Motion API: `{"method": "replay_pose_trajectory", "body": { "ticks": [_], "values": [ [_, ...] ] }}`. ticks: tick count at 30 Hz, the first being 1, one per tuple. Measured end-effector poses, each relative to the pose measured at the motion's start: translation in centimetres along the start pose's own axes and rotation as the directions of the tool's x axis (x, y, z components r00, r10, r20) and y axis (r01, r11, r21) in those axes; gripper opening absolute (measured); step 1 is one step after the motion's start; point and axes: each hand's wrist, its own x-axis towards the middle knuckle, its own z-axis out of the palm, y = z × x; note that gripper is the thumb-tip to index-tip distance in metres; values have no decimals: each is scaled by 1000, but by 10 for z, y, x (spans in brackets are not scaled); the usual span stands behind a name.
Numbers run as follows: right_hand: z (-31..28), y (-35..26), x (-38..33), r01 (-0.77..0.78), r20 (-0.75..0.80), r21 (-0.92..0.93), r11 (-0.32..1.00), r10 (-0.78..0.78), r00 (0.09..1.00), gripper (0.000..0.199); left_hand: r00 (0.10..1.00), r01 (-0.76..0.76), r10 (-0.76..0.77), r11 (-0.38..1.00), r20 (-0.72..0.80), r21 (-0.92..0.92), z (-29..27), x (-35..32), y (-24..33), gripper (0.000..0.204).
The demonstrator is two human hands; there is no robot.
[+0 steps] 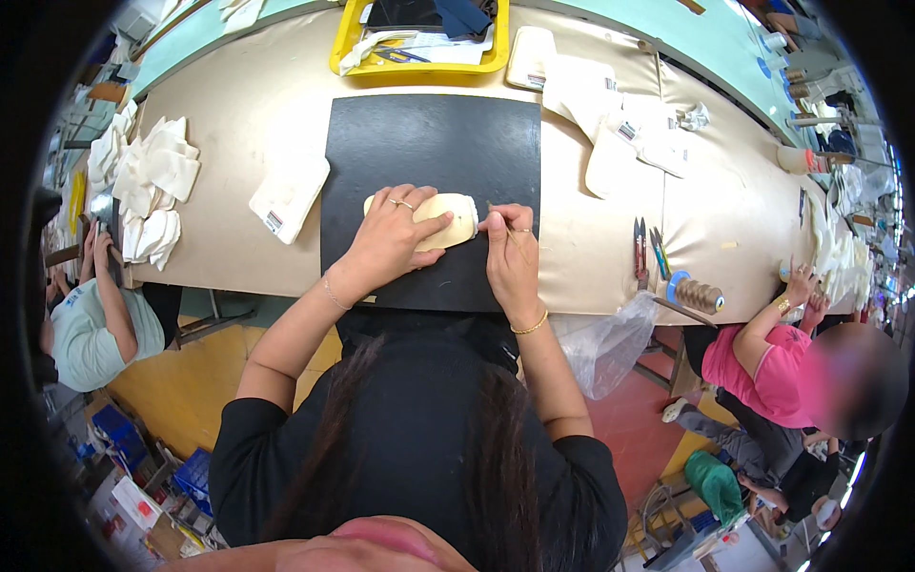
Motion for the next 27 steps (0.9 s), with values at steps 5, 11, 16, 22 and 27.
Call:
{"method": "replay_pose_trajectory", "body": {
  "ticks": [5,11,16,22,27],
  "values": [
    [2,-11,16,211,128,-263,941,-182,975,21,998,49,-52,995,30,92,-1,1,10,53],
    [10,-7,21,222,107,-297,929,-198,974,16,996,77,-79,995,35,57,4,-1,9,51],
    [12,-7,20,462,222,-522,717,-409,885,8,1000,-11,11,1000,-18,1,-2,4,8,52],
    [11,-10,26,364,219,-499,787,-292,931,19,1000,-22,22,995,2,95,-1,7,11,52],
    [14,0,25,362,217,-481,798,-292,932,19,998,-15,10,995,55,103,15,4,-8,57]
  ]
}}
